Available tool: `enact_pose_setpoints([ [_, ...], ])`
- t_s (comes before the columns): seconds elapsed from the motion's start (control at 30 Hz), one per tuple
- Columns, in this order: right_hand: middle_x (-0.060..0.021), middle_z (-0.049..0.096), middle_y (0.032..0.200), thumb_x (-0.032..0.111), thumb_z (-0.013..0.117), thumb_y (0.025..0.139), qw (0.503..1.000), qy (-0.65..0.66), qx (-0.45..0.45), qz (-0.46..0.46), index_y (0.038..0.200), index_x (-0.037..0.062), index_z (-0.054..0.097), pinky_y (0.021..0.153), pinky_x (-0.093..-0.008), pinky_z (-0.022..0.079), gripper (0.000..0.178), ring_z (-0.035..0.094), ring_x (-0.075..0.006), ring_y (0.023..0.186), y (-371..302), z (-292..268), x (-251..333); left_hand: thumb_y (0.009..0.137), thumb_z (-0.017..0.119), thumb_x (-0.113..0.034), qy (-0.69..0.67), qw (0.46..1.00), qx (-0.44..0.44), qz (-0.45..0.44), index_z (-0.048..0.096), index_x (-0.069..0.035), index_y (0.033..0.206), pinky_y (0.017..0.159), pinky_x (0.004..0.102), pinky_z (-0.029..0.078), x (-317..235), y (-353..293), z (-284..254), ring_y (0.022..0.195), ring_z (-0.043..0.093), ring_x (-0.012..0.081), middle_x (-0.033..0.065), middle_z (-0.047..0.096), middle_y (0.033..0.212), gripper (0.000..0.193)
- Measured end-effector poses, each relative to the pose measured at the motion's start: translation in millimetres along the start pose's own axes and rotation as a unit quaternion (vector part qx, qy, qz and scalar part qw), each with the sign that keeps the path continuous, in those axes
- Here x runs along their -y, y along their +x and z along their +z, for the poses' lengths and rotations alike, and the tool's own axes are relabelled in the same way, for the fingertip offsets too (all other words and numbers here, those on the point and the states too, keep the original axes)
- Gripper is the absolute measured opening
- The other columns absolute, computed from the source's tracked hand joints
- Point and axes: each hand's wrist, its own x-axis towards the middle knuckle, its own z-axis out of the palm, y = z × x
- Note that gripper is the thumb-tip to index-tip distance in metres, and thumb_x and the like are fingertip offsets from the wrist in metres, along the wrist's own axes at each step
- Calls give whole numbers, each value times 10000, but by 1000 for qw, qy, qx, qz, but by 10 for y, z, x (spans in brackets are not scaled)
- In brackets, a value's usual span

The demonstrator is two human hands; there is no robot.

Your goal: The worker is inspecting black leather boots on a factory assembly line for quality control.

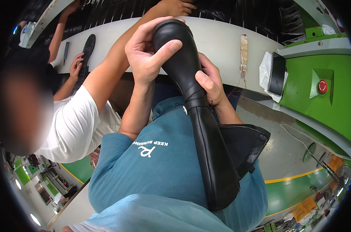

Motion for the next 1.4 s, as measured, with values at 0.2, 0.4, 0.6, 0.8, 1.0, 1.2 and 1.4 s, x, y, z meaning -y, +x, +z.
enact_pose_setpoints([
  [0.2, -198, 679, 1343, 602, 679, 905, 1000, -1, 4, -8, 1571, -106, 494, 985, -319, 561, 990, 698, -222, 1157, -15, 19, 10, 897, 927, -36, 2, 1000, 1, 1, 695, 66, 1362, 967, 320, 651, -38, -18, -2, 1083, 803, 204, 217, 819, 1250, 529],
  [0.4, -211, 678, 1370, 644, 665, 897, 1000, -15, 3, 1, 1587, -101, 473, 993, -340, 592, 1033, 724, -244, 1165, -20, 23, 22, 881, 946, -32, -14, 1000, -3, -18, 711, 57, 1317, 947, 322, 654, -112, -51, 39, 1056, 804, 195, 188, 824, 1192, 503],
  [0.6, -194, 678, 1352, 563, 677, 930, 1000, 8, 7, -10, 1580, -107, 483, 990, -322, 568, 953, 699, -216, 1163, -39, 4, 4, 918, 919, -69, -2, 1000, 9, -1, 679, 45, 1304, 946, 334, 663, -115, -34, 36, 1071, 810, 215, 233, 821, 1222, 468],
  [0.8, -195, 660, 1385, 556, 670, 942, 1000, 4, 11, -17, 1589, -97, 471, 1043, -335, 542, 941, 676, -218, 1213, -53, -17, 16, 931, 906, -86, 42, 999, 19, -5, 675, 36, 1342, 954, 349, 662, -254, -11, 126, 1077, 810, 235, 232, 821, 1226, 488],
  [1.0, -193, 688, 1335, 560, 636, 972, 998, -39, 3, -39, 1555, -89, 513, 1036, -355, 544, 881, 686, -233, 1182, -82, 7, 39, 925, 906, -87, 90, 995, 53, -2, 694, 35, 1336, 968, 370, 654, -252, -28, 83, 1075, 808, 252, 219, 823, 1209, 479],
  [1.2, -190, 761, 1165, 340, 565, 1117, 932, -317, -39, -171, 1394, -66, 680, 945, -375, 587, 505, 753, -259, 1023, -110, -122, 174, 877, 936, -56, 43, 999, -3, 16, 718, 33, 1281, 935, 357, 660, -283, -75, 53, 1027, 815, 227, 178, 831, 1172, 468],
  [1.4, -202, 740, 1308, 2, 619, 1123, 901, -384, -136, -148, 1492, -39, 625, 1040, -404, 594, 371, 764, -270, 1120, -353, -317, -540, 884, 928, -19, 34, 997, -40, 60, 677, 43, 1325, 994, 372, 648, -421, -24, -20, 1081, 804, 241, 223, 814, 1221, 512],
])
